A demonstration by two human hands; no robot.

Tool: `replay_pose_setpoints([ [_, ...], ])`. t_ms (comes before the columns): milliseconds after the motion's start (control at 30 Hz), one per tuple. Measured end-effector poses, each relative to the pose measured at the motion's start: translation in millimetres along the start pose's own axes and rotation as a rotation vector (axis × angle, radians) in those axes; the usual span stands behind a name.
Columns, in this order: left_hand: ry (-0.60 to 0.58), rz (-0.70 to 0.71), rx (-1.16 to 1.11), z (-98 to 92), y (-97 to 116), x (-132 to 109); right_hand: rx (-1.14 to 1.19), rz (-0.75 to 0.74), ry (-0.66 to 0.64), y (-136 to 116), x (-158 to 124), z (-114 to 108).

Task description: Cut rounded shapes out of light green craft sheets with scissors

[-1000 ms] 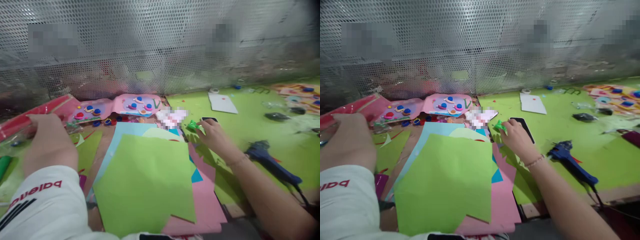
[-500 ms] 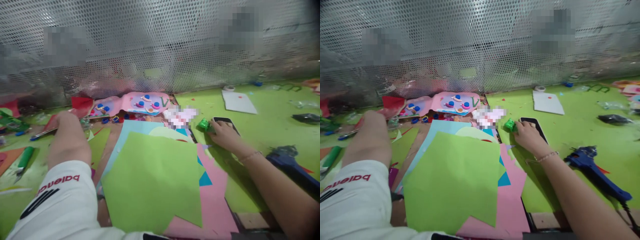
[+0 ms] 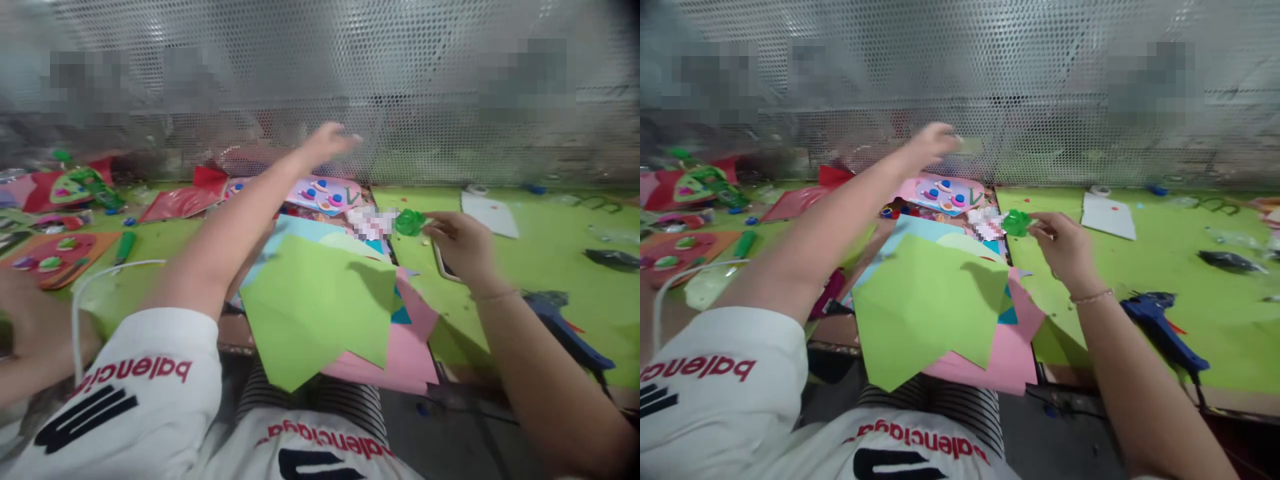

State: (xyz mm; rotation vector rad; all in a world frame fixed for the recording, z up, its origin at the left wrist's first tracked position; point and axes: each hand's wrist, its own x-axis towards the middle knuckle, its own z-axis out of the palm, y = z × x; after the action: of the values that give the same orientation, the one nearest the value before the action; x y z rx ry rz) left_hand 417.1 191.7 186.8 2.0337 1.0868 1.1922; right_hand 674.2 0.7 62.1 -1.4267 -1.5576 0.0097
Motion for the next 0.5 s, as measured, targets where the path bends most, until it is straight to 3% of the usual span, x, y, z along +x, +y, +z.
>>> replay_pose_setpoints([
  [67,-0.496,0.143,0.033,26.1,29,-28,0.203,0.015,-0.042,-37,2,7],
  [100,-0.632,0.203,0.052,33.5,42,-43,0.259,0.000,-0.034,-53,1,11],
  [167,-0.720,0.262,0.098,33.3,62,-69,0.336,-0.041,0.019,-80,-1,19],
  [233,-0.669,0.186,0.197,9.8,72,-81,0.418,-0.052,-0.011,-97,-7,25],
  [300,-0.553,0.056,0.359,-38.0,67,-78,0.436,-0.039,-0.162,-104,-17,28],
  [367,-0.358,-0.083,0.557,-105.1,41,-69,0.362,-0.025,-0.296,-104,-29,26],
  [433,-0.072,-0.292,0.676,-179.5,-2,-68,0.279,-0.014,-0.336,-99,-40,22],
  [500,0.055,-0.424,0.690,-246.1,-52,-82,0.253,0.010,-0.318,-91,-49,17],
])
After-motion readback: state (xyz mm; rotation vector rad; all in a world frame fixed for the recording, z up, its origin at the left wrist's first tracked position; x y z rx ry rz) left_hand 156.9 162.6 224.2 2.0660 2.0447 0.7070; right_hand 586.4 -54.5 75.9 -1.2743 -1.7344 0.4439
